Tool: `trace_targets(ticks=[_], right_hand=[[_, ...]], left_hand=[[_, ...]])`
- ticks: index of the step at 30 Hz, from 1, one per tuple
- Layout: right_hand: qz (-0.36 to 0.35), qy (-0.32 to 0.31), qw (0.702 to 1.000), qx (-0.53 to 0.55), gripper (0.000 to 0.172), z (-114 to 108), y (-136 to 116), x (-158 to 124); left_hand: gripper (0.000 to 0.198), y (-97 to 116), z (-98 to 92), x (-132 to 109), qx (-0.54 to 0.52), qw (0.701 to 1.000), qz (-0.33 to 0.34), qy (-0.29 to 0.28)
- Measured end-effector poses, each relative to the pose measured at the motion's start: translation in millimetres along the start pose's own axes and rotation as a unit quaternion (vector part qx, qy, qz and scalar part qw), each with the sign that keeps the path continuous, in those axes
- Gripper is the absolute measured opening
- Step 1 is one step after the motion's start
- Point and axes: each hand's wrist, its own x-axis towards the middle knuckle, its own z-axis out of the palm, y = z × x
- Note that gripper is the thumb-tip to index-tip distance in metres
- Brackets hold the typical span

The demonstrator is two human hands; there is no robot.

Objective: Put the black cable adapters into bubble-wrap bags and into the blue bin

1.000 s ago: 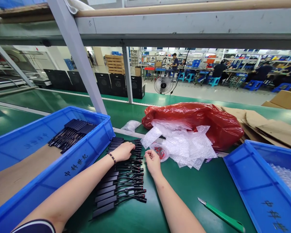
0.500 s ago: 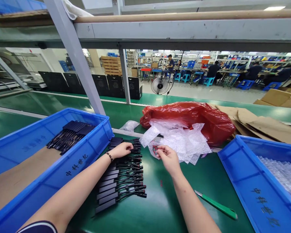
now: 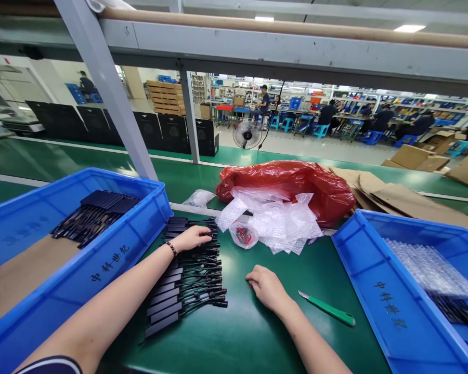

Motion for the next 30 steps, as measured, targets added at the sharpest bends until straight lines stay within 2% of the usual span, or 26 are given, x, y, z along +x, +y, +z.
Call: trace_targets(ticks=[3, 6, 11, 14, 18, 21, 27, 30], right_hand=[[-0.011, 0.002, 1.000, -0.022, 0.023, 2.7, 1.5, -3.6], [-0.013, 0.010, 1.000, -0.027, 0.020, 0.4, 1.2, -2.7], [0.025, 0.093, 0.991, 0.091, 0.017, -6.8, -18.0, 27.6], [0.053, 0.139, 0.964, 0.222, 0.016, -4.6, -38.0, 64.2], [0.091, 0.145, 0.895, 0.411, 0.016, 7.0, -59.4, 111.2], [0.114, 0.160, 0.858, 0.475, 0.019, 16.7, -67.2, 130.1], [0.102, 0.169, 0.844, 0.498, 0.023, 30.1, -71.1, 136.7], [0.100, 0.173, 0.837, 0.509, 0.024, 33.6, -71.4, 137.7]], left_hand=[[0.022, 0.1, 0.7, 1.3, -0.024, 1.000, -0.009, 0.006], [0.037, 0.8, 1.3, 3.9, -0.051, 0.999, 0.001, 0.016], [0.028, 0.4, 5.9, 9.7, -0.055, 0.998, 0.024, 0.025], [0.027, -1.3, 8.3, 11.0, -0.063, 0.997, 0.026, 0.030], [0.025, -1.3, 8.4, 9.3, -0.083, 0.995, 0.028, 0.047], [0.025, -0.9, 7.2, 7.7, -0.110, 0.993, 0.027, 0.042], [0.026, -4.9, 6.7, 7.9, -0.145, 0.989, 0.022, 0.029], [0.019, -6.4, 7.1, 8.4, -0.155, 0.987, 0.026, 0.021]])
